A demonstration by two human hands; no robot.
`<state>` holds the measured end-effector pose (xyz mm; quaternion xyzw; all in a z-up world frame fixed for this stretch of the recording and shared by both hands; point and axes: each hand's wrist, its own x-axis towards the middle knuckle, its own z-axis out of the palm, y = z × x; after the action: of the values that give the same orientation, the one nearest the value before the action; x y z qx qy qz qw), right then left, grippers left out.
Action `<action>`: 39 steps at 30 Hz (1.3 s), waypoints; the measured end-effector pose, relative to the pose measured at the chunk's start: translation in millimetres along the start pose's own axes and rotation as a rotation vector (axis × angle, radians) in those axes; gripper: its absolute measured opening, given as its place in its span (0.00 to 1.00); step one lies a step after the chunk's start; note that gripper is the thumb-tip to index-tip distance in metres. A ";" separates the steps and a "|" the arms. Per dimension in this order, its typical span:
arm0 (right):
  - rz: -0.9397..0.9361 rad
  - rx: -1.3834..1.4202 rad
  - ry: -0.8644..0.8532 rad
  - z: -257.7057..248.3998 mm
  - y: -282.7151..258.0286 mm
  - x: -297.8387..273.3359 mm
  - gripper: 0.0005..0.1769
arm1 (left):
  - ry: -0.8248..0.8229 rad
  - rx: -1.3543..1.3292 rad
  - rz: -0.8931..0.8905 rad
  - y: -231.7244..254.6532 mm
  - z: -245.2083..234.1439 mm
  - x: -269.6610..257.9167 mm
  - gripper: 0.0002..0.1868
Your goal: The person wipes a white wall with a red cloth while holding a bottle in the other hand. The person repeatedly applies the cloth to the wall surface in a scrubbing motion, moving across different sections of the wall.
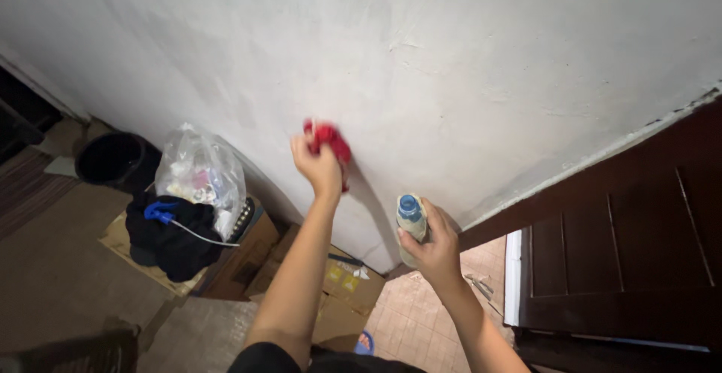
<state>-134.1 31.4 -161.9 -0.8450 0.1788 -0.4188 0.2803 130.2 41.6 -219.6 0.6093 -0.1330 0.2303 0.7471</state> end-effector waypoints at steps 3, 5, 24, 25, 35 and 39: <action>0.079 -0.013 -0.025 -0.9 0.4 2.6 0.34 | -0.018 -0.164 -0.525 -30.6 -10.6 -36.3 0.15; 0.010 -0.030 -0.012 0.2 1.8 8.6 0.34 | -0.027 -0.319 -0.911 -18.1 -15.9 -44.1 0.11; 0.048 -0.042 -0.036 3.5 -4.2 4.0 0.33 | -0.299 -0.008 -0.221 0.1 -25.1 -68.7 0.09; 0.015 -0.030 -0.017 4.9 -2.7 5.2 0.34 | -0.298 -0.019 -0.191 14.6 -19.5 -59.1 0.09; 0.034 0.041 0.041 -1.1 7.1 -1.3 0.35 | -0.360 -0.185 0.299 124.1 11.6 -16.8 0.09; -0.012 -0.051 0.087 -10.3 17.0 -9.5 0.35 | -0.490 -0.006 0.114 58.0 -18.2 -77.4 0.09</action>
<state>-149.2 20.0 -173.2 -0.8341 0.1963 -0.4520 0.2479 32.9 53.9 -211.5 0.6362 -0.3450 0.1171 0.6801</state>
